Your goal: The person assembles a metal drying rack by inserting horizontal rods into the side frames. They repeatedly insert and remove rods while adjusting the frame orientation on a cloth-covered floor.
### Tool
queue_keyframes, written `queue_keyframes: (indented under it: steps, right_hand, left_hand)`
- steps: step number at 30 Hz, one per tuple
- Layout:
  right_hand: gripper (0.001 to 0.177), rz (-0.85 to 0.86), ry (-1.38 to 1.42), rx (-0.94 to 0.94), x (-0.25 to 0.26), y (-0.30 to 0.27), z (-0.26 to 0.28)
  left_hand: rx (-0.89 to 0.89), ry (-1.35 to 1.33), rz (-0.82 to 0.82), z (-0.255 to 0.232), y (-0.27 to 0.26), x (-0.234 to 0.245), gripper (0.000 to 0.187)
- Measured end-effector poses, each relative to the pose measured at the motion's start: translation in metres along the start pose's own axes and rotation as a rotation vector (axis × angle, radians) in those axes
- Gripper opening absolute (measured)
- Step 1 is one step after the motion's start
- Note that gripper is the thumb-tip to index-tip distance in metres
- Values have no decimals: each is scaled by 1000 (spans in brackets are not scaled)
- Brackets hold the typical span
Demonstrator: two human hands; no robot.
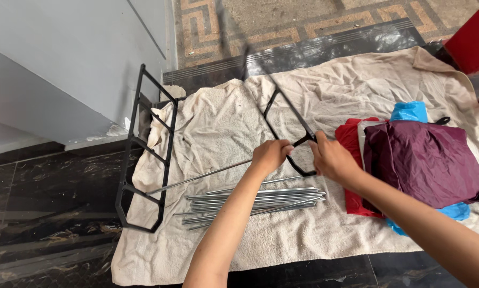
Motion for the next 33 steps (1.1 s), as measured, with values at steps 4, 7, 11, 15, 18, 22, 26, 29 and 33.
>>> queue_keyframes:
  steps: [4, 7, 11, 15, 18, 22, 26, 29, 33]
  right_hand:
    - [36, 218, 95, -292, 21, 28, 2]
    - [41, 226, 59, -288, 40, 46, 11]
    - [43, 198, 44, -311, 64, 66, 23]
    - [40, 162, 60, -282, 75, 72, 35]
    - [41, 165, 84, -283, 73, 70, 39]
    - [43, 172, 122, -314, 63, 71, 32]
    - [41, 118, 120, -227, 47, 76, 19]
    - [38, -48, 105, -46, 42, 67, 18]
    - [33, -32, 241, -211, 36, 35, 24]
  left_hand:
    - [-18, 83, 18, -8, -5, -2, 32]
    - [-64, 65, -50, -14, 2, 5, 27]
    - [-151, 65, -197, -20, 5, 13, 23]
    - [-226, 191, -326, -21, 0, 16, 20]
    - [-356, 177, -498, -19, -8, 17, 16]
    - [-394, 283, -574, -9, -16, 17, 21]
    - [-303, 349, -410, 5, -15, 16, 30]
    - [-268, 347, -330, 10, -13, 15, 31]
    - [-288, 246, -310, 12, -12, 17, 33]
Point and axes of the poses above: each hand's wrist, its own y-axis towards the middle knuckle, its own x-axis out of the back of the hand, z = x × y, the point moved 2 cm from there along y, towards the middle knuckle, and after that the axes turned 1 degree about -z, right-handed, at the moved point
